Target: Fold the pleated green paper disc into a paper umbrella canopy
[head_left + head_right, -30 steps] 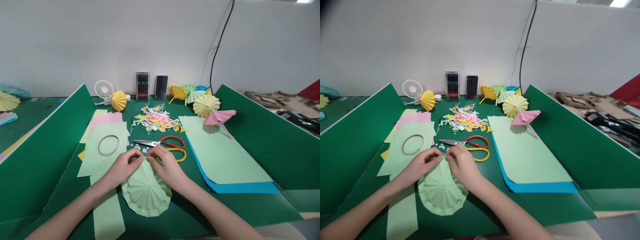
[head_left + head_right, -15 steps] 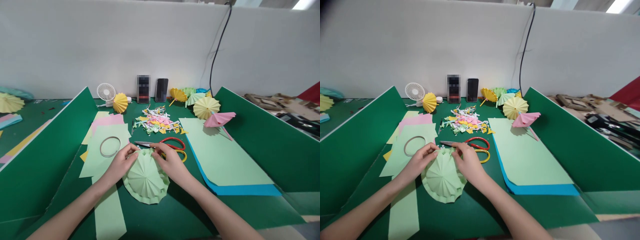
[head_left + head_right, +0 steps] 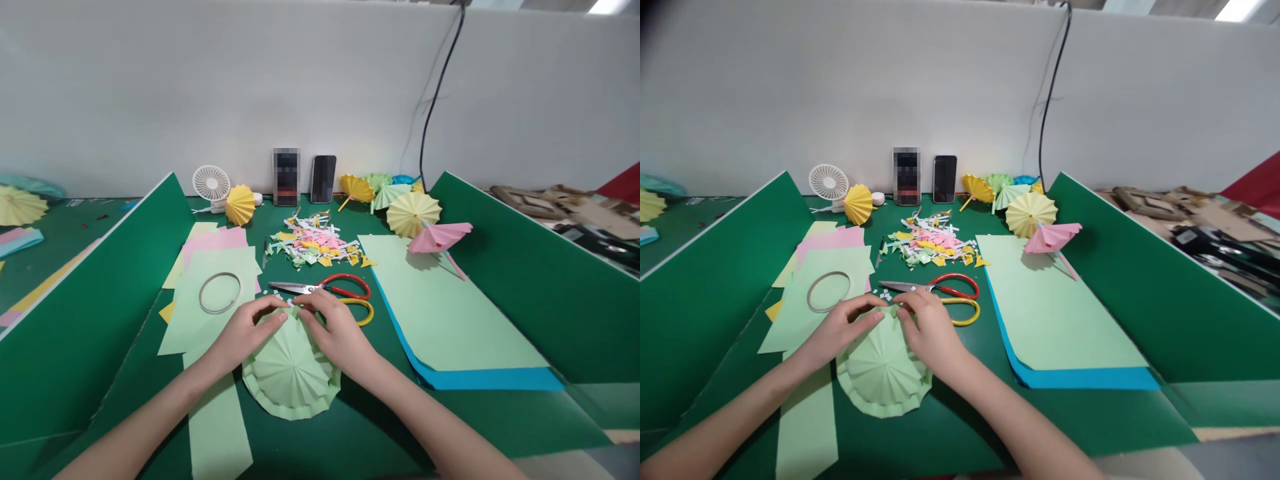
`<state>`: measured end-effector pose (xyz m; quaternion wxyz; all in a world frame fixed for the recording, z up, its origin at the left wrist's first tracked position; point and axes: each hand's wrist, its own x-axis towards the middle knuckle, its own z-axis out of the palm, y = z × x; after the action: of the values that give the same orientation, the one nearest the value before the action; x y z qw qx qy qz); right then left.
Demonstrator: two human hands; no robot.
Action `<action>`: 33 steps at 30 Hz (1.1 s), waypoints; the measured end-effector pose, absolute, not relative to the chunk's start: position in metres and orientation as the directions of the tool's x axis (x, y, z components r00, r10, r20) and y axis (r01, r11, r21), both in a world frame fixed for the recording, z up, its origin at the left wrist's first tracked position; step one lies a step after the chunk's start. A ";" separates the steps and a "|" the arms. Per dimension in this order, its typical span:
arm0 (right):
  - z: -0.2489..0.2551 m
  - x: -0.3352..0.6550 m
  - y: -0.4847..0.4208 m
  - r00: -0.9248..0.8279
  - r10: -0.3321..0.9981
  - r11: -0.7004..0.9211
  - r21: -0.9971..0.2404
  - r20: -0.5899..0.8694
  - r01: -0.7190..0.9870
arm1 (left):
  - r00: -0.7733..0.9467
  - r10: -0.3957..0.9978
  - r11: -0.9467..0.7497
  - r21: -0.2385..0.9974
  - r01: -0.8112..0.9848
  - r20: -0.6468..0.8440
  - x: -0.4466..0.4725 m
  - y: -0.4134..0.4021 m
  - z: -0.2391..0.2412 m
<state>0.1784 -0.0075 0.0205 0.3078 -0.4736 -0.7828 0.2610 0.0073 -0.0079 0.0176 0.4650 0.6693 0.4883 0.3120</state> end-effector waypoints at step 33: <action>0.021 0.178 -0.005 -0.403 0.893 0.422 -0.684 0.199 0.596 | 0.312 0.949 -0.089 0.914 0.396 -0.042 0.011 -0.010 0.011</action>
<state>0.1780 -0.0054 0.0215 0.2813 -0.4683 -0.7948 0.2645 0.0106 -0.0101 0.0106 0.4523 0.6719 0.5007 0.3055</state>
